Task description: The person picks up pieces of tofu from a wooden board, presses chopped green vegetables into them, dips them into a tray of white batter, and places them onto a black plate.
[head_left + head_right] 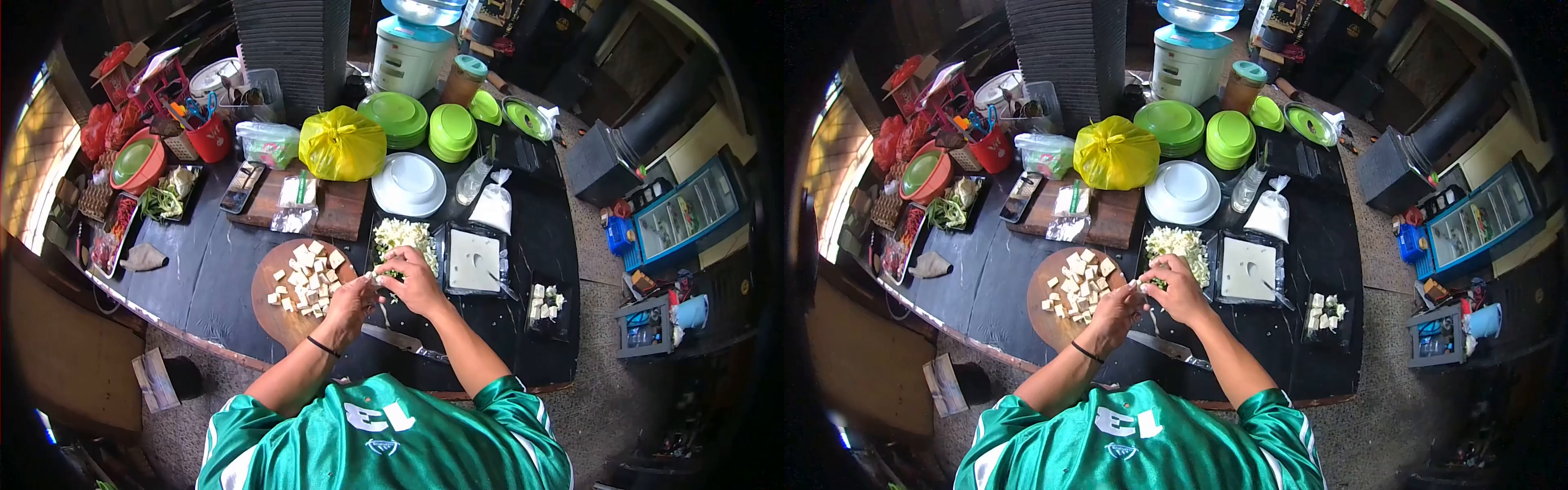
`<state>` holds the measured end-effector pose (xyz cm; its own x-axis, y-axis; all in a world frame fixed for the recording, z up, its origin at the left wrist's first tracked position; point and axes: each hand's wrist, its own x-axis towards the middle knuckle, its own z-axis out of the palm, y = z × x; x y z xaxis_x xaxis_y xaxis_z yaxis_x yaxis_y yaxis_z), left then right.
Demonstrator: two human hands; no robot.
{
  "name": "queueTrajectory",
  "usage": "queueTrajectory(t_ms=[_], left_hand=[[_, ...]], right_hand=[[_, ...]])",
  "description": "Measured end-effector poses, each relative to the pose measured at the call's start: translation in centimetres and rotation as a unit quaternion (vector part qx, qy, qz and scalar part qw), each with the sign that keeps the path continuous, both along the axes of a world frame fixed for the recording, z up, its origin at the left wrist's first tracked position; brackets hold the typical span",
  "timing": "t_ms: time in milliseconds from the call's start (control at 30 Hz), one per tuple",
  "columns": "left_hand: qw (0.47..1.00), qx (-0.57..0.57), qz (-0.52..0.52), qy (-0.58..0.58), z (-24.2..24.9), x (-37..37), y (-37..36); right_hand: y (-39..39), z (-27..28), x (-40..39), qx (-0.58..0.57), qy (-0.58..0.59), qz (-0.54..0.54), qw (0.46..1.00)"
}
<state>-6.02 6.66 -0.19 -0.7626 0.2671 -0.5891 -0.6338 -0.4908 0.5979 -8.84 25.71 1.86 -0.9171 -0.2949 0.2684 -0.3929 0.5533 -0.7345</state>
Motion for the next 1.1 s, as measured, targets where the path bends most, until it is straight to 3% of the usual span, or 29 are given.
queueTrajectory(t_ms=[167,433,767,900,1033,1100], left_hand=[[1.000,0.013,-0.014,0.007,-0.6,0.1,-0.2],[0.999,0.017,-0.013,-0.028,0.2,0.0,0.4],[0.996,0.061,0.049,-0.050,-0.8,1.3,-2.7],[0.992,0.070,0.100,-0.042,-1.2,2.8,-5.4],[0.988,0.070,0.141,0.003,-0.9,4.8,-9.2],[0.981,0.063,0.185,-0.016,-1.5,5.8,-11.2]], right_hand=[[0.2,0.3,0.1,0.002,-0.009,0.011,1.000],[0.4,0.7,0.8,0.024,0.075,0.024,0.997],[-1.4,2.0,0.9,0.125,0.127,0.107,0.978],[-3.5,2.6,0.7,0.097,0.113,0.137,0.979],[-5.5,0.7,-1.0,0.077,0.067,0.070,0.992],[-6.3,-0.6,-2.7,0.131,0.051,0.047,0.989]])
